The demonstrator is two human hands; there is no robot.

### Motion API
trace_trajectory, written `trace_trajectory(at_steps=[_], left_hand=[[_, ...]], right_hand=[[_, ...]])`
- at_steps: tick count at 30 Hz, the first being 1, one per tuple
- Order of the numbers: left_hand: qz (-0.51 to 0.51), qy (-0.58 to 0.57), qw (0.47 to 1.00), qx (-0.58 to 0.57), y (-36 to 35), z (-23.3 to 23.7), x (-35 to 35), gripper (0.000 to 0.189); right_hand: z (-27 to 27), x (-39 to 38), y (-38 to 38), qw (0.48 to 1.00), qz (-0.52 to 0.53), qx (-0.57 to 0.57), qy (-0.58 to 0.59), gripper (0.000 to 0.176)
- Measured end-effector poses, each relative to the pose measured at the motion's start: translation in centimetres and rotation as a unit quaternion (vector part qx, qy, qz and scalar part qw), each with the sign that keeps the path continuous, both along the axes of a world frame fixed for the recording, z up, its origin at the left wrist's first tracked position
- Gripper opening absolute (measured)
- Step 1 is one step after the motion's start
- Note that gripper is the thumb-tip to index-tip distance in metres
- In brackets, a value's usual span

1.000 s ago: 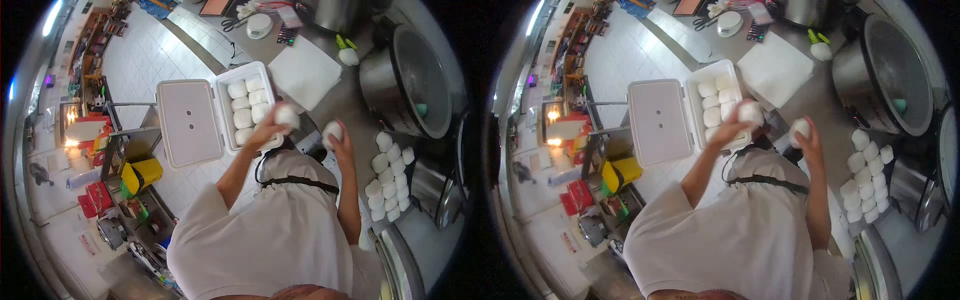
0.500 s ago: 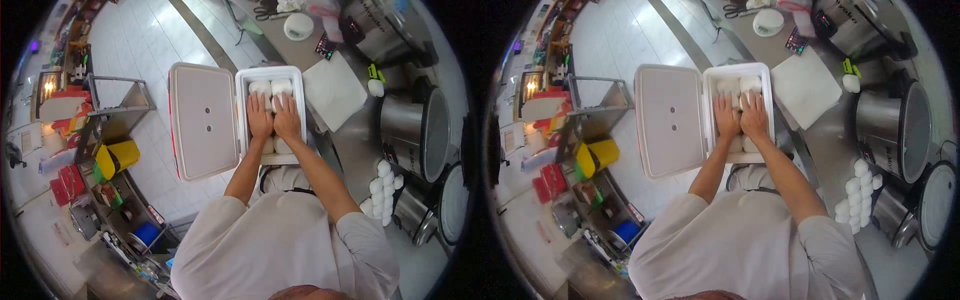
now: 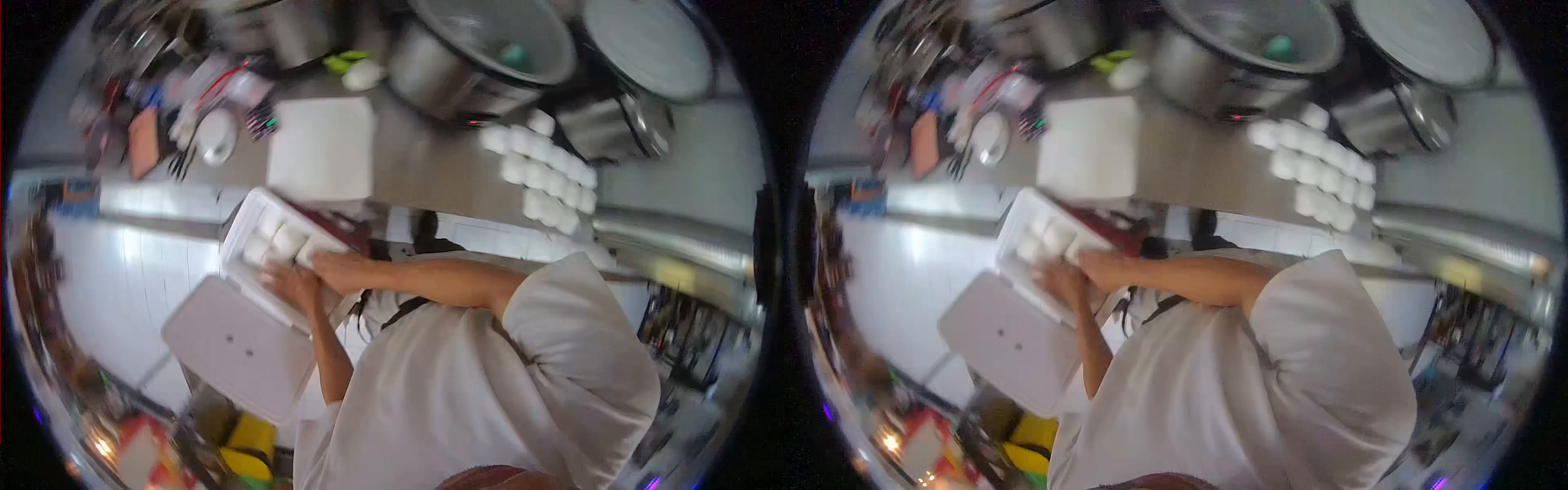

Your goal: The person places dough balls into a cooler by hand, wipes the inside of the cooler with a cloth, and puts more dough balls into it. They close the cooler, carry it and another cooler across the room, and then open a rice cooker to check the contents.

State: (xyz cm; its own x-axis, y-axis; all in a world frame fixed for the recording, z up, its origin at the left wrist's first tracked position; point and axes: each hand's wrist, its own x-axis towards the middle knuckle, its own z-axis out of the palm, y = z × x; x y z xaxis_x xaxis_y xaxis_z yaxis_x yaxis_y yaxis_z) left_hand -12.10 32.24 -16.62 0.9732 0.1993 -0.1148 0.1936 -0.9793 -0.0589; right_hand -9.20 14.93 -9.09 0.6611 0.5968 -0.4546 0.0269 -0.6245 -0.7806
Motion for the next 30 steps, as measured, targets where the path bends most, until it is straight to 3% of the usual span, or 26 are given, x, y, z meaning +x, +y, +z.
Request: trace_trajectory(at_steps=[1, 3, 4, 5, 6, 8, 9, 10, 12, 14, 17, 18, 19, 20, 21, 23, 24, 25, 27, 29, 30], left_hand=[[0.0, 0.134, 0.986, 0.096, -1.6, 3.3, 1.1, 0.068], [0.045, -0.006, 0.996, -0.076, -7.2, 7.9, 2.5, 0.071], [0.074, -0.067, 0.982, -0.159, -9.5, 9.2, 2.1, 0.073], [-0.039, -0.205, 0.954, -0.216, -12.2, 8.5, 2.8, 0.074], [-0.105, -0.205, 0.889, -0.395, -17.1, 10.3, 4.1, 0.07], [-0.245, -0.126, 0.836, -0.474, -27.3, 12.1, 4.4, 0.056], [-0.305, -0.074, 0.798, -0.514, -32.4, 12.9, 4.6, 0.05], [-0.382, 0.013, 0.759, -0.527, -37.3, 14.0, 4.6, 0.049], [-0.389, 0.278, 0.765, -0.431, -46.0, 16.9, 2.7, 0.048], [-0.444, 0.264, 0.784, -0.345, -50.7, 13.4, -0.4, 0.054], [-0.504, 0.221, 0.808, -0.212, -52.5, 11.2, -3.6, 0.062], [-0.517, 0.2, 0.816, -0.165, -52.5, 10.8, -4.0, 0.065], [-0.548, 0.163, 0.806, -0.151, -52.6, 9.6, -4.4, 0.062], [-0.564, 0.13, 0.805, -0.129, -52.1, 7.7, -4.8, 0.059], [-0.583, 0.106, 0.791, -0.151, -52.1, 3.3, -5.2, 0.059], [-0.535, 0.188, 0.809, -0.155, -52.1, 4.3, -4.3, 0.05], [-0.485, 0.17, 0.832, -0.209, -50.6, 4.6, -4.4, 0.051], [-0.423, 0.205, 0.813, -0.344, -48.0, 6.1, -3.4, 0.054], [-0.242, 0.258, 0.731, -0.583, -42.4, 8.7, -1.7, 0.061], [-0.017, 0.31, 0.573, -0.759, -36.0, 11.2, -1.5, 0.067], [0.053, 0.283, 0.506, -0.813, -32.1, 11.9, -1.9, 0.07]], right_hand=[[1.5, -0.3, -3.3, 0.997, -0.028, 0.052, -0.043, 0.041], [3.6, -3.1, -12.8, 0.976, -0.057, 0.157, -0.141, 0.041], [3.5, -4.1, -18.0, 0.97, -0.143, 0.134, -0.143, 0.039], [3.8, -5.7, -23.6, 0.956, -0.232, 0.031, -0.177, 0.043], [-0.4, -7.9, -28.9, 0.876, -0.36, -0.093, -0.306, 0.043], [0.4, -10.6, -38.1, 0.738, -0.509, -0.365, -0.25, 0.058], [0.3, -12.2, -40.7, 0.652, -0.541, -0.446, -0.288, 0.067], [-1.0, -13.3, -41.3, 0.67, -0.535, -0.426, -0.289, 0.067], [-3.2, -15.9, -41.4, 0.718, -0.528, -0.338, -0.303, 0.067], [-3.8, -16.1, -41.5, 0.764, -0.515, -0.192, -0.338, 0.065], [-2.1, -19.1, -44.7, 0.683, -0.605, -0.3, -0.277, 0.062], [-2.6, -19.5, -46.1, 0.626, -0.654, -0.346, -0.247, 0.063], [-3.1, -20.6, -47.4, 0.636, -0.599, -0.413, -0.259, 0.068], [-3.4, -20.9, -48.3, 0.653, -0.577, -0.408, -0.272, 0.061], [-5.9, -21.1, -49.4, 0.66, -0.558, -0.436, -0.251, 0.063], [-9.0, -21.2, -50.2, 0.65, -0.558, -0.45, -0.253, 0.077], [-7.3, -20.5, -49.9, 0.671, -0.554, -0.402, -0.285, 0.078], [-9.4, -21.0, -50.5, 0.7, -0.541, -0.382, -0.266, 0.066], [-8.6, -19.8, -49.6, 0.742, -0.501, -0.352, -0.272, 0.065], [-5.4, -16.7, -47.6, 0.795, -0.543, -0.242, -0.122, 0.063], [-4.1, -15.4, -45.5, 0.806, -0.559, -0.193, -0.041, 0.062]])
